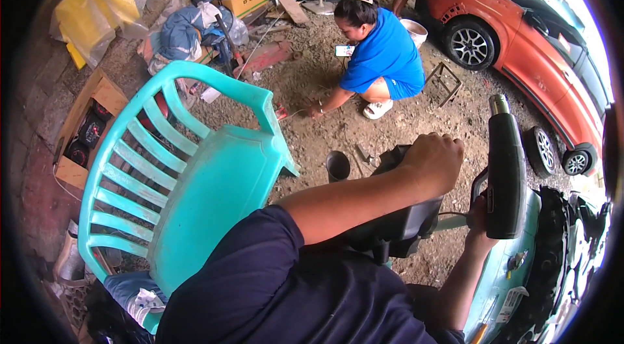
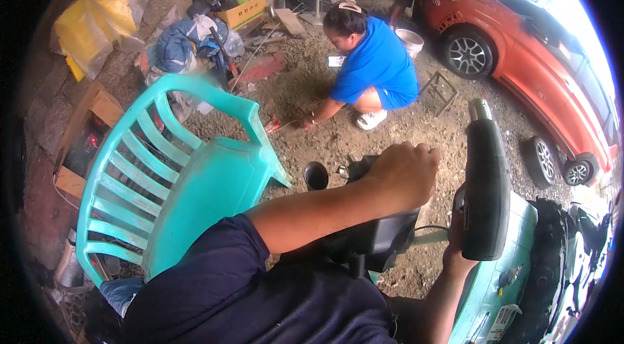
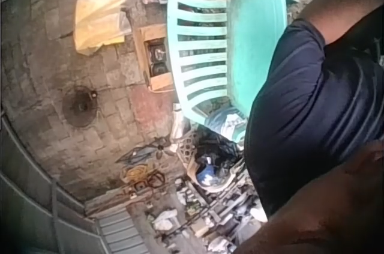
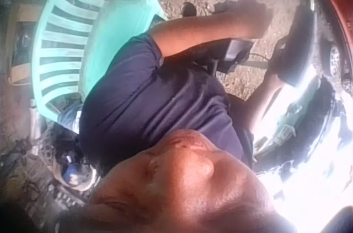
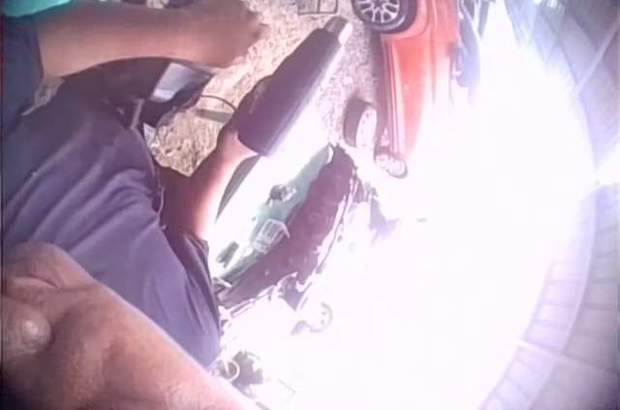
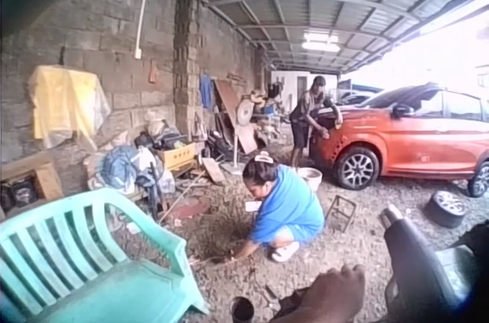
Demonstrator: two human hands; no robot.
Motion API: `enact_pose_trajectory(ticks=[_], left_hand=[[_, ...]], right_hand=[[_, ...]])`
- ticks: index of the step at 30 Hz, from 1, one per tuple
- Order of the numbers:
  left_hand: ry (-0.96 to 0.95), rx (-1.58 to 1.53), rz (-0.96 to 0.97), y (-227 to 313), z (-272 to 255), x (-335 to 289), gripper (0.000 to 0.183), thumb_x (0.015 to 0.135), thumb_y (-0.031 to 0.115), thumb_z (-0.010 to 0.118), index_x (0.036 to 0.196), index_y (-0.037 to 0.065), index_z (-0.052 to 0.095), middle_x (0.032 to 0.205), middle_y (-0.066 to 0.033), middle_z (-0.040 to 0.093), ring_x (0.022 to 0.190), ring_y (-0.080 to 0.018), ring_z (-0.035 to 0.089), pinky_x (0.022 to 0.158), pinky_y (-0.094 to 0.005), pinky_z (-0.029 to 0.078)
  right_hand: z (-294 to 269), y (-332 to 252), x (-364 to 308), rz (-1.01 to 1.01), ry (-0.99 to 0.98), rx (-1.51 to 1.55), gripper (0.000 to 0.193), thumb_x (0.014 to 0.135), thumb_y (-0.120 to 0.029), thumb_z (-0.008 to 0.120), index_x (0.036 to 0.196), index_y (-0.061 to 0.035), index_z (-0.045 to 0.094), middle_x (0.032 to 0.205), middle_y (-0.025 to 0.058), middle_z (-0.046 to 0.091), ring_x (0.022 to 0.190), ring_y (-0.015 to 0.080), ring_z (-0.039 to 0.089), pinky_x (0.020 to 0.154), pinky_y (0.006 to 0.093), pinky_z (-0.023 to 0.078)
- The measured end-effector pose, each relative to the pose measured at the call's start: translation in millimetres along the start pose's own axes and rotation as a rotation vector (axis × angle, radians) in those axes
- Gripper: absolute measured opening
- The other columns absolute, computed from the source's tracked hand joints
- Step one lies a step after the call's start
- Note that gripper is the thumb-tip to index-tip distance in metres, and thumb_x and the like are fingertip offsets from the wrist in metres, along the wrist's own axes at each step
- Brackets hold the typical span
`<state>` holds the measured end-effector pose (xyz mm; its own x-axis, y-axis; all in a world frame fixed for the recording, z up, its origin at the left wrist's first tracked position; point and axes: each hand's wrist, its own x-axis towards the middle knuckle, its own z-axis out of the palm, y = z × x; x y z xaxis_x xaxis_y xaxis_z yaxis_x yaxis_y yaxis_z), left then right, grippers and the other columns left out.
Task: The recorder is using a heat gun to heat and potentially disassemble or repair an automotive headlight housing or air box component.
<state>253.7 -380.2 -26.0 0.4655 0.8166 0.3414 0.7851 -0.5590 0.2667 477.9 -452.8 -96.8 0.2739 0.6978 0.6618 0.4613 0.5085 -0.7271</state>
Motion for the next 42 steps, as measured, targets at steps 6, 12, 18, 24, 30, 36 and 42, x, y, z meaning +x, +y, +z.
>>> enact_pose_trajectory(ticks=[6,12,18,24,30,36,42], left_hand=[[0.025,-0.030,0.004,-0.9,-3.9,-4.1,0.027,0.092,0.025,0.073,0.107,0.003,0.070,0.100,-0.0177,0.075,0.091,-0.0354,0.077,0.078,-0.0479,0.062],[0.061,-0.050,0.005,1.9,-1.9,-2.5,0.023,0.089,0.018,0.072,0.106,0.002,0.069,0.098,-0.0183,0.075,0.089,-0.0365,0.078,0.078,-0.0487,0.061],[0.071,-0.061,0.017,3.2,-3.9,-3.6,0.023,0.088,0.015,0.073,0.106,0.001,0.069,0.098,-0.0191,0.076,0.090,-0.0366,0.078,0.078,-0.0479,0.061],[0.040,-0.066,0.000,4.4,-8.8,-7.0,0.023,0.088,0.014,0.072,0.106,0.001,0.069,0.099,-0.0190,0.076,0.092,-0.0360,0.078,0.079,-0.0463,0.062],[0.046,-0.066,0.011,5.0,-7.9,-6.2,0.024,0.087,0.014,0.074,0.107,0.001,0.069,0.099,-0.0187,0.076,0.092,-0.0355,0.078,0.079,-0.0454,0.062],[0.069,-0.040,0.002,1.4,-11.1,-10.9,0.025,0.088,0.018,0.075,0.106,0.002,0.069,0.099,-0.0174,0.075,0.092,-0.0340,0.078,0.077,-0.0449,0.062],[0.088,-0.017,-0.003,-8.3,-14.9,-15.1,0.026,0.092,0.022,0.073,0.107,0.002,0.069,0.099,-0.0169,0.074,0.089,-0.0337,0.077,0.075,-0.0461,0.061]], right_hand=[[1.7,1.5,-1.7,-0.005,0.002,-0.038,0.032,0.102,-0.007,0.076,0.133,-0.0035,0.072,0.093,-0.0010,0.066,0.068,0.0075,0.054,0.057,0.0233,0.038],[6.9,-3.7,2.5,-0.116,0.003,-0.115,0.037,0.100,-0.006,0.075,0.136,0.0001,0.070,0.102,0.0033,0.070,0.080,0.0117,0.063,0.067,0.0278,0.050],[7.6,-4.4,-5.6,0.047,0.047,0.051,0.037,0.099,-0.003,0.071,0.135,0.0028,0.070,0.114,0.0077,0.074,0.096,0.0181,0.070,0.086,0.0334,0.058],[-2.1,-3.7,-4.6,0.126,-0.051,0.015,0.035,0.101,-0.006,0.069,0.135,0.0014,0.070,0.109,0.0047,0.072,0.088,0.0147,0.067,0.074,0.0309,0.055],[2.8,-4.8,-4.1,0.053,0.025,0.040,0.036,0.101,-0.007,0.073,0.136,-0.0006,0.070,0.105,0.0034,0.070,0.085,0.0122,0.064,0.070,0.0281,0.052],[-1.3,-1.2,-3.8,0.133,0.012,0.150,0.035,0.100,-0.006,0.075,0.134,-0.0018,0.071,0.106,0.0023,0.070,0.084,0.0115,0.063,0.068,0.0270,0.050],[2.4,-0.5,-1.9,0.101,0.095,0.141,0.028,0.100,-0.006,0.076,0.127,-0.0027,0.070,0.096,0.0002,0.067,0.072,0.0097,0.058,0.060,0.0271,0.044]])
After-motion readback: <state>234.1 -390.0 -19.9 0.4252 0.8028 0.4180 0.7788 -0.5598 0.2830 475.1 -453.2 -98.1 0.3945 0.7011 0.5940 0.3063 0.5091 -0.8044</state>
